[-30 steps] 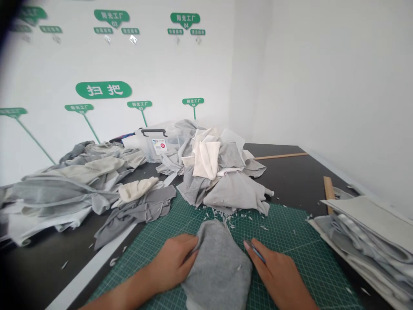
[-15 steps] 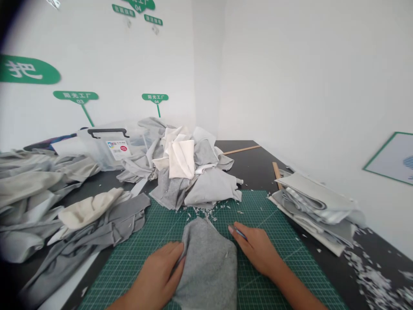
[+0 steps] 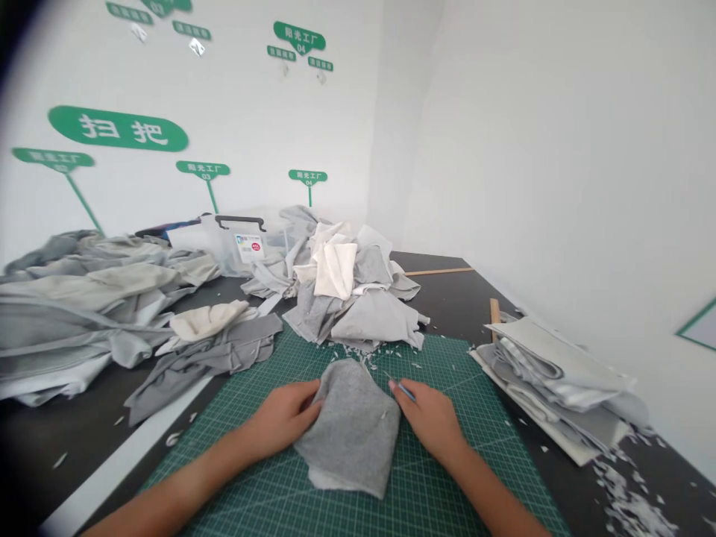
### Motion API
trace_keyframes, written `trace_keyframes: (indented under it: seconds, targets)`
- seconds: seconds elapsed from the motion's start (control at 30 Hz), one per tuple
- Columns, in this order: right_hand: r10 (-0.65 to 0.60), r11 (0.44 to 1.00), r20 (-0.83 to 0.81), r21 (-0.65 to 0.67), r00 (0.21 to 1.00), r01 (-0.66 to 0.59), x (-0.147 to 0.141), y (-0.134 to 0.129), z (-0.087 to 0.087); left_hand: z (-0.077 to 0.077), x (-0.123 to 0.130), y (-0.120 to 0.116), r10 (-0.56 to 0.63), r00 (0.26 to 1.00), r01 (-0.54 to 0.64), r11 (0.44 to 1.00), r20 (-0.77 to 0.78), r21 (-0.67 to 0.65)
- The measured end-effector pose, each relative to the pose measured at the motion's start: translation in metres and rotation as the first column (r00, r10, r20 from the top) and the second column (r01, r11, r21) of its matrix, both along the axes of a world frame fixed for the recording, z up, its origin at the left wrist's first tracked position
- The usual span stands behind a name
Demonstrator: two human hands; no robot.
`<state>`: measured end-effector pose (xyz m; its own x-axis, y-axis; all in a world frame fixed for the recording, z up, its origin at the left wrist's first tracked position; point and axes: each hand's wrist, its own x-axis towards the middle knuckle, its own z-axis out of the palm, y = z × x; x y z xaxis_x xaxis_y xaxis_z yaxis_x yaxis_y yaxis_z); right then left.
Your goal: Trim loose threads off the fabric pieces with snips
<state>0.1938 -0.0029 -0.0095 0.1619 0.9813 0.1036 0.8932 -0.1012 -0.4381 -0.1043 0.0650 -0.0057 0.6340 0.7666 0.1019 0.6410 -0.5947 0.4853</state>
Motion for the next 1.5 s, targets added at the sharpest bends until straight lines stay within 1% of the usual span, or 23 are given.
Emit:
trace_keyframes:
  seconds: [0.07,0.13,0.17,0.23,0.27,0.33,0.37,0.43,0.5,0.57,0.63,0.7,0.73,0.8,0.87,0.93,1.07,1.13,1.2,1.27,1.37,1.43,1.5]
  targets:
    - [-0.010,1.000,-0.082,-0.017,0.997,0.009,-0.001,-0.003,-0.002,-0.001,0.002,0.001,0.058,0.998,-0.058,0.998,0.010,-0.026]
    - [0.002,0.999,-0.274,-0.045,0.962,-0.014,-0.001,-0.005,-0.005,-0.002,0.006,0.006,0.118,0.991,-0.113,0.990,0.058,-0.081]
    - [0.013,0.997,-0.388,-0.062,0.922,-0.040,-0.002,-0.006,-0.006,-0.001,0.009,0.009,0.134,0.986,-0.121,0.985,0.102,-0.122]
    - [0.028,0.991,-0.566,-0.090,0.824,-0.095,-0.006,-0.007,-0.009,-0.001,0.015,0.014,0.134,0.970,-0.089,0.972,0.202,-0.217]
    - [0.026,0.987,-0.616,-0.107,0.787,-0.116,-0.008,-0.007,-0.010,0.000,0.019,0.015,0.122,0.959,-0.051,0.963,0.257,-0.265]
    - [0.005,0.980,-0.658,-0.146,0.753,-0.135,-0.014,-0.006,-0.011,0.000,0.025,0.015,0.109,0.930,0.016,0.942,0.350,-0.335]
    - [-0.013,0.976,-0.679,-0.170,0.734,-0.139,-0.017,-0.006,-0.011,-0.001,0.027,0.014,0.134,0.898,0.047,0.918,0.418,-0.395]
    - [-0.060,0.962,-0.717,-0.226,0.695,-0.150,-0.020,-0.005,-0.008,-0.005,0.029,0.010,0.208,0.823,0.117,0.848,0.529,-0.516]
    - [-0.099,0.948,-0.741,-0.273,0.664,-0.164,-0.022,-0.005,-0.003,-0.009,0.029,0.005,0.271,0.755,0.224,0.750,0.598,-0.622]
    - [-0.137,0.936,-0.782,-0.304,0.608,-0.179,-0.025,-0.008,0.002,-0.013,0.025,0.000,0.314,0.725,0.312,0.644,0.613,-0.698]
    - [-0.187,0.932,-0.840,-0.315,0.510,-0.178,-0.030,-0.012,0.007,-0.013,0.022,-0.006,0.329,0.723,0.354,0.579,0.608,-0.735]
    - [-0.191,0.942,-0.877,-0.290,0.441,-0.169,-0.037,-0.016,0.008,-0.013,0.020,-0.011,0.322,0.714,0.394,0.549,0.621,-0.737]
    - [-0.172,0.949,-0.882,-0.267,0.439,-0.166,-0.041,-0.018,0.008,-0.012,0.019,-0.013,0.315,0.702,0.426,0.532,0.638,-0.732]
    - [-0.109,0.963,-0.876,-0.210,0.469,-0.168,-0.050,-0.021,0.007,-0.010,0.019,-0.014,0.327,0.671,0.491,0.477,0.666,-0.729]
    - [-0.065,0.972,-0.886,-0.161,0.458,-0.173,-0.057,-0.024,0.006,-0.009,0.020,-0.014,0.363,0.640,0.543,0.409,0.677,-0.733]
    - [-0.045,0.978,-0.903,-0.127,0.427,-0.166,-0.062,-0.028,0.008,-0.008,0.020,-0.013,0.399,0.609,0.605,0.324,0.685,-0.727]
    - [-0.054,0.986,-0.916,-0.111,0.398,-0.123,-0.065,-0.035,0.015,-0.009,0.020,-0.010,0.420,0.551,0.745,0.144,0.721,-0.652]
    - [-0.070,0.989,-0.925,-0.113,0.373,-0.094,-0.063,-0.037,0.017,-0.010,0.020,-0.010,0.427,0.515,0.794,0.089,0.743,-0.602]
    - [-0.083,0.990,-0.937,-0.118,0.339,-0.082,-0.061,-0.039,0.017,-0.010,0.020,-0.012,0.437,0.507,0.806,0.064,0.743,-0.588]
    - [-0.092,0.989,-0.947,-0.122,0.307,-0.081,-0.060,-0.040,0.016,-0.009,0.020,-0.013,0.431,0.528,0.796,0.050,0.731,-0.604]
    - [-0.095,0.988,-0.955,-0.124,0.281,-0.087,-0.062,-0.043,0.014,-0.010,0.021,-0.015,0.388,0.562,0.784,0.030,0.730,-0.620]
    - [-0.103,0.985,-0.956,-0.136,0.273,-0.105,-0.066,-0.045,0.013,-0.011,0.021,-0.017,0.352,0.583,0.774,0.032,0.732,-0.632]
    - [-0.122,0.980,-0.951,-0.162,0.283,-0.120,-0.070,-0.046,0.011,-0.013,0.022,-0.019,0.314,0.610,0.752,0.057,0.727,-0.656]
